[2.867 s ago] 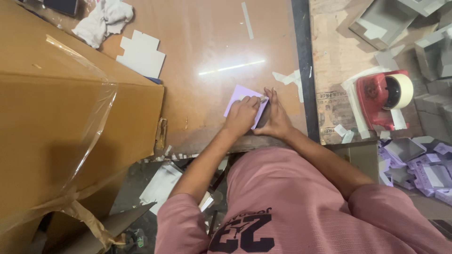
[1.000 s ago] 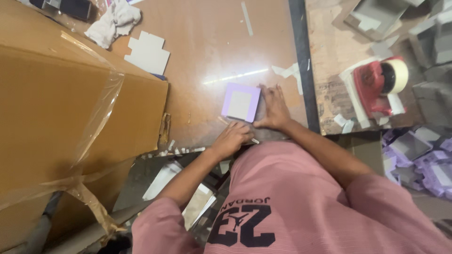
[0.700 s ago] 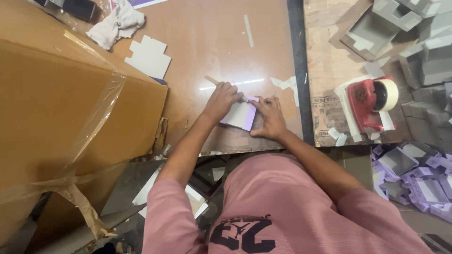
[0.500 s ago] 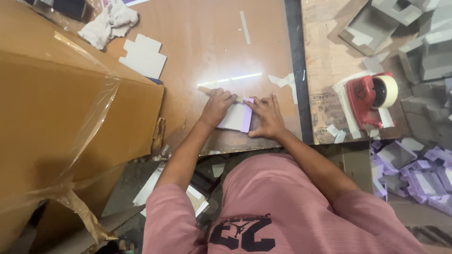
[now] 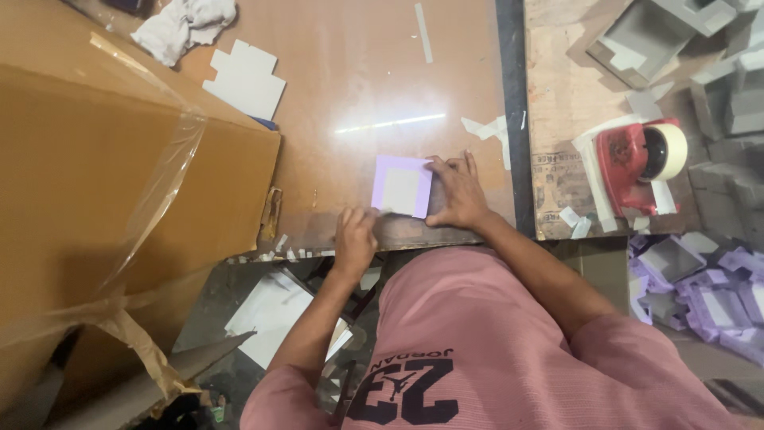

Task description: The person assembles small cardboard boxes by folding flaps and securing them with adhesive tape. They repeatedly pick up flat pieces, fold them into box shapes, and use a tape dispenser to seal the edges.

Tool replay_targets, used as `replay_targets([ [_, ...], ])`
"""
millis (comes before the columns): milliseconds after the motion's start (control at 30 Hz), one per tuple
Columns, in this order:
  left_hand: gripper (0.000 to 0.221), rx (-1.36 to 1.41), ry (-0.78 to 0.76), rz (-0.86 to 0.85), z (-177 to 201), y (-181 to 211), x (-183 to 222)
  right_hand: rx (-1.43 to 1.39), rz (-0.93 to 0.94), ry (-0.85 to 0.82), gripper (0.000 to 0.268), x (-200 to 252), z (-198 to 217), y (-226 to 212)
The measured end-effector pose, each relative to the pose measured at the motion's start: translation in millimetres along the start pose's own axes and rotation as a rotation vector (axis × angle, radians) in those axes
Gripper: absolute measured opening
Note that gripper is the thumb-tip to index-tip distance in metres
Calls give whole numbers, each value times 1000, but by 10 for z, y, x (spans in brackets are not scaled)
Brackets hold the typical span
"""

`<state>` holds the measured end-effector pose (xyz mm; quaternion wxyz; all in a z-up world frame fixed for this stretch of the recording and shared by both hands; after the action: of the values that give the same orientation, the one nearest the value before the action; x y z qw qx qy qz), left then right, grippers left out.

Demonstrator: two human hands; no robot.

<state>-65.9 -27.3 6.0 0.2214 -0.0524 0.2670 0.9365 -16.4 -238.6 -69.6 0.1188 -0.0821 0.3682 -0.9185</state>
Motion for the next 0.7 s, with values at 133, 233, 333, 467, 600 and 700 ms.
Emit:
replay_targets([
  [133,42,-60,216,158,109,-85,-260,10,-15,17,143,-22,-38,47],
  [233,22,-108,94,357,-305,-253,-605,20,-9,20,146,39,-99,66],
  [333,23,-124,68,286,-596,-75,-919,81,18,54,150,-23,-62,64],
  [467,29,-58,-28,-43,-814,443,-1022,79,-77,4,154,12,-113,156],
  [600,19,-67,-223,-245,-760,602,-732,-28,57,113,150,11,31,-1],
  [700,27,5,-221,-423,-562,581,-282,-18,-2,75,135,33,-5,24],
])
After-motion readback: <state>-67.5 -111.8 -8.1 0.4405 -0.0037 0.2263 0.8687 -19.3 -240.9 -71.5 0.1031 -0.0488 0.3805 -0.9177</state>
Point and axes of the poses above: each hand's wrist, its own x-axis away from the middle knuckle, its own z-axis out of the back of the hand, y = z × x, the point moved 9 cm from there along -x, towards the middle knuckle, and after that the axes turned 7 degrees about -z, right-handed, at the moved point
